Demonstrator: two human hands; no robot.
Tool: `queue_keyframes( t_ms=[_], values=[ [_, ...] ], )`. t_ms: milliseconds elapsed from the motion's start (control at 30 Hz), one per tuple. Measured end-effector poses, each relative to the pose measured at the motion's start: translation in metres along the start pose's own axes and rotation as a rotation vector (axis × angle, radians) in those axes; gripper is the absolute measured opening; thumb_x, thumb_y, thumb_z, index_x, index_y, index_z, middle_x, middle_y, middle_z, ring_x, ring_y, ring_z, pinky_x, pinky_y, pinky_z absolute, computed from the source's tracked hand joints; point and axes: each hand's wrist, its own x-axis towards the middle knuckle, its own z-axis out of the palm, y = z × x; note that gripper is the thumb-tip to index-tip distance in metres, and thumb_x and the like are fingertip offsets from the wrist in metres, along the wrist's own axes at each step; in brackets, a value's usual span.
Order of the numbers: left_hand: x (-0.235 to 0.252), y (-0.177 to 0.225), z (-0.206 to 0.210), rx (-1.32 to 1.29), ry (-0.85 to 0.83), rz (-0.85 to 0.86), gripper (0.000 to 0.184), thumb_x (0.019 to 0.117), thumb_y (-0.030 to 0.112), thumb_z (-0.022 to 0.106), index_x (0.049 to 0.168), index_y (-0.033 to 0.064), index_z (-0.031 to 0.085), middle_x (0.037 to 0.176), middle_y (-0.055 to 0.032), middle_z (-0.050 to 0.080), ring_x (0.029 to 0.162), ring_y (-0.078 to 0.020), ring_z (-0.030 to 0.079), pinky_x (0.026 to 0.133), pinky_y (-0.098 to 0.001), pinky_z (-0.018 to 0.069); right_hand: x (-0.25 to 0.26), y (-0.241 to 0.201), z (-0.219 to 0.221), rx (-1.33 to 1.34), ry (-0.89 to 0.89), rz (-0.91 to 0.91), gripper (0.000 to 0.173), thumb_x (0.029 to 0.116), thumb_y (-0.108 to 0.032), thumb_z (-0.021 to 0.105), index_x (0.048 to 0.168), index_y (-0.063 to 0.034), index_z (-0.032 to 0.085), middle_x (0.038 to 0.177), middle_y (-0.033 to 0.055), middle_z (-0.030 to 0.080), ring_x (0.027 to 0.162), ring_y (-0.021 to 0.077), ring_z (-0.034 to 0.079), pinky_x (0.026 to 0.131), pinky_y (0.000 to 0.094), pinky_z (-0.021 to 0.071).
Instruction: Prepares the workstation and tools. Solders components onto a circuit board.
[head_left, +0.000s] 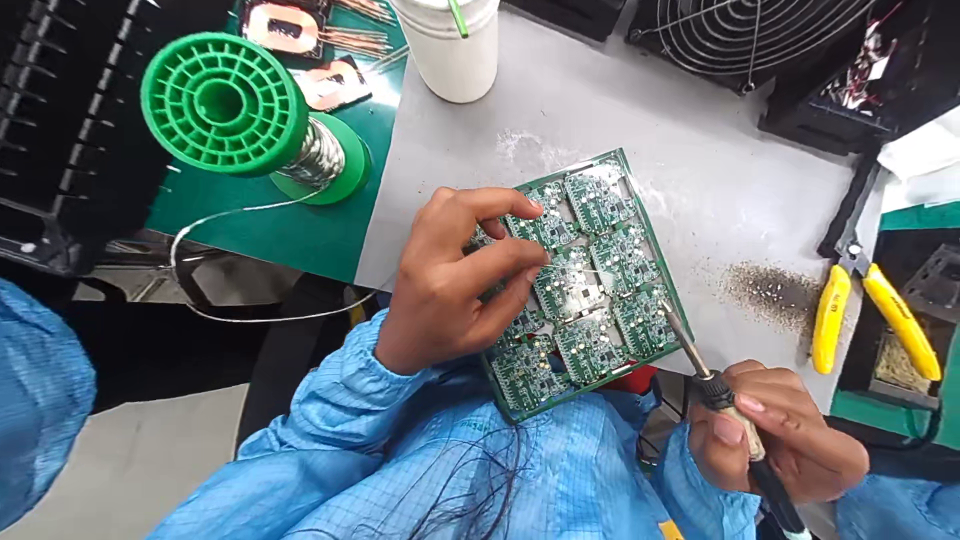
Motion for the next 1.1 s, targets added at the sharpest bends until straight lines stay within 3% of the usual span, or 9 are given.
queue_keyframes(
  t_ms=[167,300,500,1100],
  values=[
    [0.005,0.004,0.002,0.013,-0.054,-0.041,0.022,0.0977,0.019,0.06,0.094,0.0096,0.08,0.088,-0.0052,0.052,0.085,-0.009,0.047,0.073,-0.02,0.0354,0.01,0.006,-0.011,-0.102,-0.087,-0.107,0.018,0.0988,-0.03,0.06,0.104,-0.0128,0.059,0.084,-0.0007,0.056,0.074,0.0075,0.056,0.069,0.0197,0.0451],
    [0.007,0.009,-0.001,-0.011,-0.052,-0.064,0.021,0.0968,0.018,0.06,0.092,0.0093,0.079,0.089,-0.0044,0.052,0.086,-0.0074,0.046,0.075,-0.0185,0.0352,0.013,0.015,-0.01,-0.07,-0.106,-0.099,0.019,0.0993,-0.031,0.06,0.103,-0.0124,0.061,0.084,-0.0011,0.057,0.075,0.0065,0.056,0.069,0.0189,0.0449],
    [0.012,0.01,0.009,0.042,-0.106,-0.069,0.023,0.0979,0.021,0.061,0.091,0.0127,0.081,0.085,-0.0049,0.056,0.084,-0.0137,0.049,0.075,-0.0302,0.0346,0.012,0.013,-0.007,-0.117,-0.143,-0.097,0.019,0.0996,-0.031,0.06,0.101,-0.0112,0.061,0.082,0.0001,0.056,0.073,0.0086,0.056,0.068,0.0205,0.0448],
    [0.01,0.008,0.009,0.04,-0.119,-0.052,0.023,0.0982,0.021,0.061,0.09,0.013,0.081,0.085,-0.0055,0.055,0.086,-0.0151,0.048,0.077,-0.0304,0.0339,0.013,0.013,-0.005,-0.146,-0.169,-0.126,0.019,0.0995,-0.027,0.058,0.095,-0.0095,0.061,0.077,0.0017,0.057,0.07,0.0103,0.055,0.066,0.0214,0.0438]
  ],
)
